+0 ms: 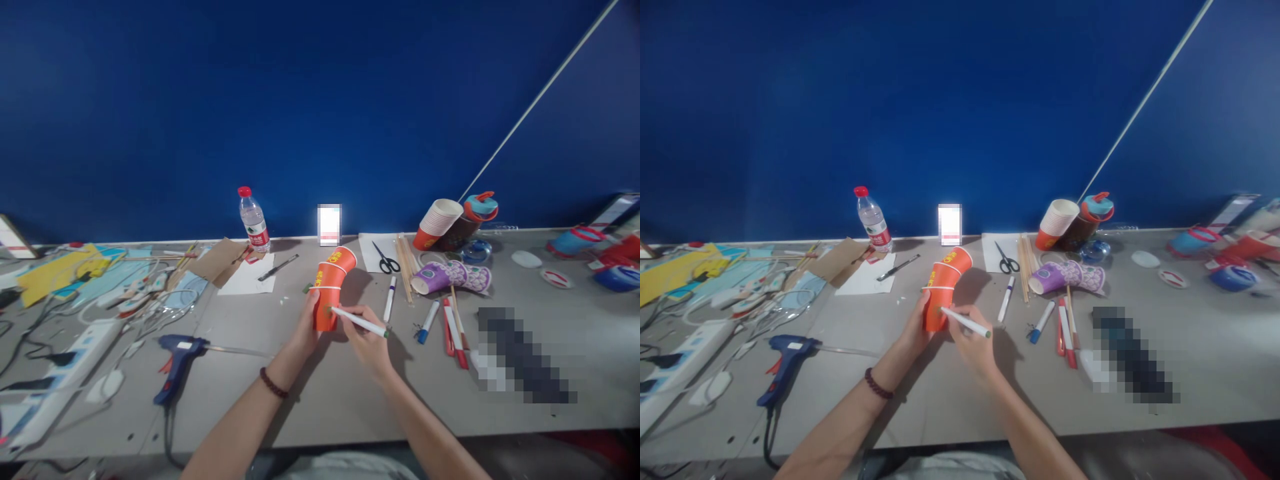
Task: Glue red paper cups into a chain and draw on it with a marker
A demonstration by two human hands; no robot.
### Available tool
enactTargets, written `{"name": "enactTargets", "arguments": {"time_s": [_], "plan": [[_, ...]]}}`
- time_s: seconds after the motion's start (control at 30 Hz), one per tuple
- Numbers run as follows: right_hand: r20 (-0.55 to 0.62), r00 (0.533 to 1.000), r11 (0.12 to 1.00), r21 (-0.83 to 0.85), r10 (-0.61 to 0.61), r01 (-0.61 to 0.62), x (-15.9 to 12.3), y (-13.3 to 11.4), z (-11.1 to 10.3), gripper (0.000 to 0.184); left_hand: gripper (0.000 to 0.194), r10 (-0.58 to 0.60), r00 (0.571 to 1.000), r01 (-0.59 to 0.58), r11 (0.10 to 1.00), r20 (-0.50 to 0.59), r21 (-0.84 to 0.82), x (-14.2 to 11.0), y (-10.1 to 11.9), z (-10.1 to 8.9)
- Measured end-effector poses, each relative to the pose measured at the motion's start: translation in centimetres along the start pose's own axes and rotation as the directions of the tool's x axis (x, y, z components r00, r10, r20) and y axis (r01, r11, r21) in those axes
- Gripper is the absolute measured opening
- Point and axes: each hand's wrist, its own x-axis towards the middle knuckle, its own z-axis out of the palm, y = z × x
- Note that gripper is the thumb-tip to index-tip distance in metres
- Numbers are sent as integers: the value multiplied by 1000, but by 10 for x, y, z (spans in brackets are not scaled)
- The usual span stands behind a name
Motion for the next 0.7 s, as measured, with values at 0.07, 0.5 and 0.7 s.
{"name": "enactTargets", "arguments": {"time_s": [0.07, 0.5, 0.7], "plan": [[-1, 1000, 1000, 1, 2, -2, 0, 0, 0, 18, 50, 1, 1000, -1, 1000, 4, -4, 0, 0, 0], [2, 1000, 1000, 14, 8, -8, 0, 1, -1, 18, 49, 7, 1000, -7, 1000, -5, -6, -1, 1, 1], [-12, 1000, 1000, 28, 5, -4, 0, 2, -1, 18, 51, -20, 1000, 20, 1000, 8, 4, -2, 3, 3]]}}
